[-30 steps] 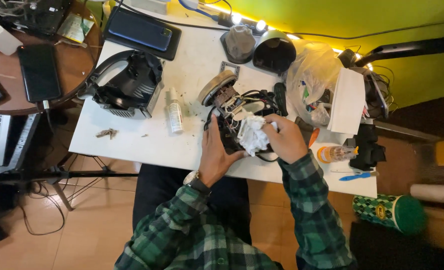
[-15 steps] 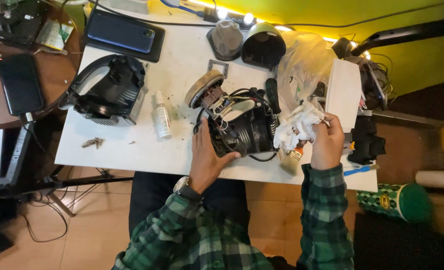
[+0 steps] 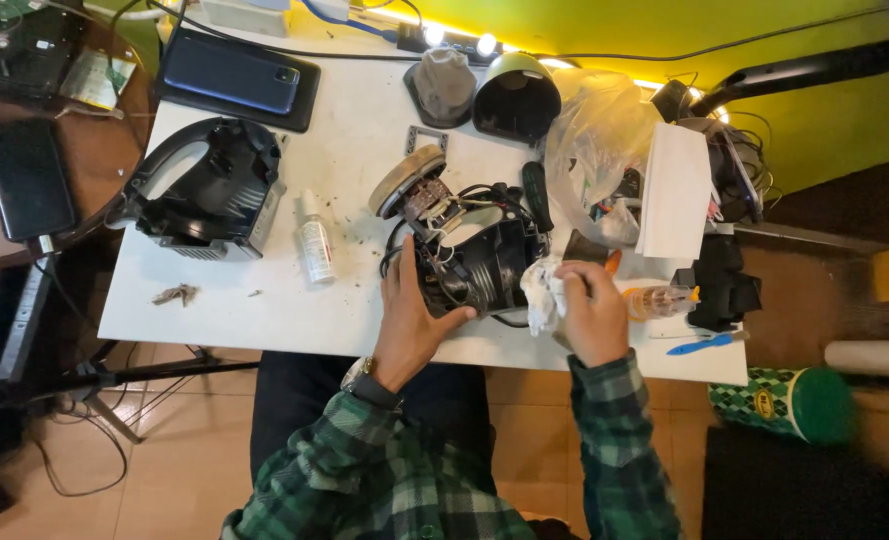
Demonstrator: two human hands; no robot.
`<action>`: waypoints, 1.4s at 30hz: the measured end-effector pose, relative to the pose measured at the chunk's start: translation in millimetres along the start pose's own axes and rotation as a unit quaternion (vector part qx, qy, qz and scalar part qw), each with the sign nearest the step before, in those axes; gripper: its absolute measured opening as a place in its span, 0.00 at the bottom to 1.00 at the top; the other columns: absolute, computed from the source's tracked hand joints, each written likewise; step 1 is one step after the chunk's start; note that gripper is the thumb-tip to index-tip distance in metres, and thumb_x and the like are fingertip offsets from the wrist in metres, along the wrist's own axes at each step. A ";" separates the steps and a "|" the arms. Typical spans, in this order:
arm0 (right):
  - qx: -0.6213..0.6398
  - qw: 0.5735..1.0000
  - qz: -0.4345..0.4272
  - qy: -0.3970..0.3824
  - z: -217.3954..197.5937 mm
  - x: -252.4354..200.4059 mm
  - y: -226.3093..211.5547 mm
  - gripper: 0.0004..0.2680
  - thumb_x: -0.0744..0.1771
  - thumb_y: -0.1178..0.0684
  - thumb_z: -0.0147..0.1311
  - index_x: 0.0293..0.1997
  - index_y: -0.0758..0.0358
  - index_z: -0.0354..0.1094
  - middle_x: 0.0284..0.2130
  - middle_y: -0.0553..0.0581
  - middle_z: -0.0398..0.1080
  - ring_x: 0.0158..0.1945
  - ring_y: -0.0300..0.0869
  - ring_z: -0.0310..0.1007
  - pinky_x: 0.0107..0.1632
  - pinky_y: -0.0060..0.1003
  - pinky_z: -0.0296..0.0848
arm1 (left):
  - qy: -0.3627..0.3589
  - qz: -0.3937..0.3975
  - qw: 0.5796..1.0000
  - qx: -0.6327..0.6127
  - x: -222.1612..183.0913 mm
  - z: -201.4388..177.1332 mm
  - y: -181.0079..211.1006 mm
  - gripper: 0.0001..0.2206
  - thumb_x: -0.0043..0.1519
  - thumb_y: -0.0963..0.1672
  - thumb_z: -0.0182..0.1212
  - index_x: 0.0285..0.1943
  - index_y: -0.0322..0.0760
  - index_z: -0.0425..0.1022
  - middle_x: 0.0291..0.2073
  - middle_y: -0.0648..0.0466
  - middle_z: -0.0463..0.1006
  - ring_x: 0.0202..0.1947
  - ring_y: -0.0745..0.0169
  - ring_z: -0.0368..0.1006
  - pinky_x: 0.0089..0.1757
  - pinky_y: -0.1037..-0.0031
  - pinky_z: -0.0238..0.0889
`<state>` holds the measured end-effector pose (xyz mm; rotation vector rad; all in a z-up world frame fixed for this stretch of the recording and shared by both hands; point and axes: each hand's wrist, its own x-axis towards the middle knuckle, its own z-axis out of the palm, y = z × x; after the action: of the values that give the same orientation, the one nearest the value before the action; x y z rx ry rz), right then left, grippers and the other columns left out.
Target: Cleaning a black plastic housing using a cloth and a small scraping tool on a workbench.
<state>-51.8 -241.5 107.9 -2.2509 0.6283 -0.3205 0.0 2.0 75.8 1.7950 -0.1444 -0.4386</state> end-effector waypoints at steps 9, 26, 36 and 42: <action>-0.119 0.991 0.031 0.043 38.7 -13.9 -3.9 0.09 0.65 0.49 0.64 0.43 0.48 0.67 0.40 0.71 0.77 0.49 0.62 0.77 0.51 0.51 0.73 | -0.013 -0.022 1.000 -0.015 11.0 -2.5 2.5 0.59 0.56 0.49 0.82 0.88 0.48 0.33 0.81 0.27 0.39 0.78 0.11 0.34 0.60 0.20 0.54; 0.037 0.984 -0.058 0.163 104.3 28.7 0.8 0.08 0.64 0.52 0.67 0.36 0.48 0.67 0.47 0.58 0.78 0.49 0.56 0.78 0.46 0.46 0.76 | 0.078 0.163 0.981 0.067 59.9 -29.3 -10.2 0.59 0.59 0.41 0.80 0.87 0.43 0.25 0.76 0.19 0.36 0.74 0.03 0.44 0.51 0.19 0.67; 0.114 0.977 -0.006 0.178 103.5 16.4 38.7 0.04 0.66 0.54 0.58 0.42 0.51 0.69 0.50 0.57 0.77 0.56 0.52 0.74 0.57 0.45 0.70 | 0.078 0.186 0.973 0.112 68.8 -14.0 -45.0 0.56 0.60 0.43 0.80 0.88 0.49 0.32 0.77 0.26 0.38 0.72 0.06 0.52 0.43 0.30 0.75; 0.106 0.951 0.000 0.290 80.1 19.5 76.1 0.07 0.65 0.54 0.58 0.47 0.47 0.72 0.62 0.59 0.68 0.62 0.49 0.70 0.62 0.38 0.66 | 0.077 0.208 0.972 0.080 69.0 -19.7 -54.2 0.54 0.63 0.46 0.78 0.87 0.51 0.31 0.78 0.30 0.36 0.74 0.08 0.49 0.45 0.24 0.72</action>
<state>-28.2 -247.6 -1.6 -1.9422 0.8439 -1.0222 63.7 12.2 13.1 1.8868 -0.4484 0.0136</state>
